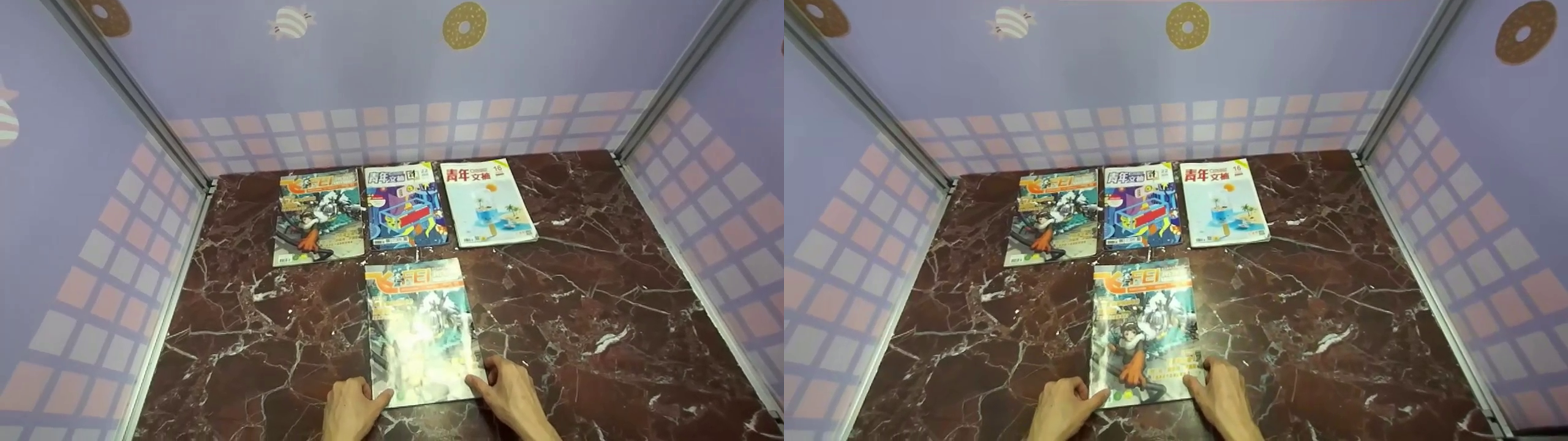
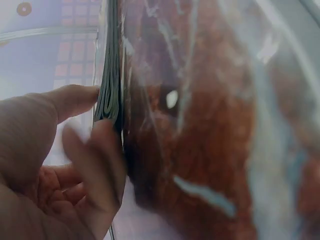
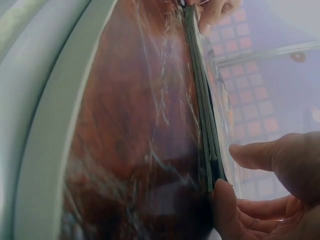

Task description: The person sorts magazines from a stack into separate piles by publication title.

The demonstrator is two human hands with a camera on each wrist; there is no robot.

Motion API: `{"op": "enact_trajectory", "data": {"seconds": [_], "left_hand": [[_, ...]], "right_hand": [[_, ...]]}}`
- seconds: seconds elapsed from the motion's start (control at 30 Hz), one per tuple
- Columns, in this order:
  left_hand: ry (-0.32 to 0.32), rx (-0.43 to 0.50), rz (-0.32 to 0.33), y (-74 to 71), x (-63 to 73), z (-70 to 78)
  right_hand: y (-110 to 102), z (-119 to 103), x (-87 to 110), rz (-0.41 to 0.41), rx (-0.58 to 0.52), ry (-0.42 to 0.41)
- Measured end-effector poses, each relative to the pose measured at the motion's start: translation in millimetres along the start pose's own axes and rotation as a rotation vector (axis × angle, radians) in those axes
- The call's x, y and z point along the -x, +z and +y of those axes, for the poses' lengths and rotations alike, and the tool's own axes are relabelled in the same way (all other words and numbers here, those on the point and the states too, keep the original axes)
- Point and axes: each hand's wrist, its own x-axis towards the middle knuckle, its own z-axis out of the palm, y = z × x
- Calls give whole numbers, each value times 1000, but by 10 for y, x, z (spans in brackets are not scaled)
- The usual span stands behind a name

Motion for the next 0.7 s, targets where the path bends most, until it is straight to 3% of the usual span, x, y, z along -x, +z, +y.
{"op": "enact_trajectory", "data": {"seconds": [0.13, 0.23, 0.47, 0.6, 0.7], "left_hand": [[0, -42, 20, 5, 6, 22], [14, -24, 42, 57, -4, -10], [69, -11, 46, 409, -145, -292], [115, -14, 60, 480, -146, -357], [113, -15, 59, 460, -139, -307]], "right_hand": [[-18, -31, -21, -24, 44, 6], [0, -25, -43, -33, 59, 1], [17, -15, -49, -12, 56, -12], [12, -4, -43, -4, 57, -25], [8, 29, -53, 16, 44, -41]]}}
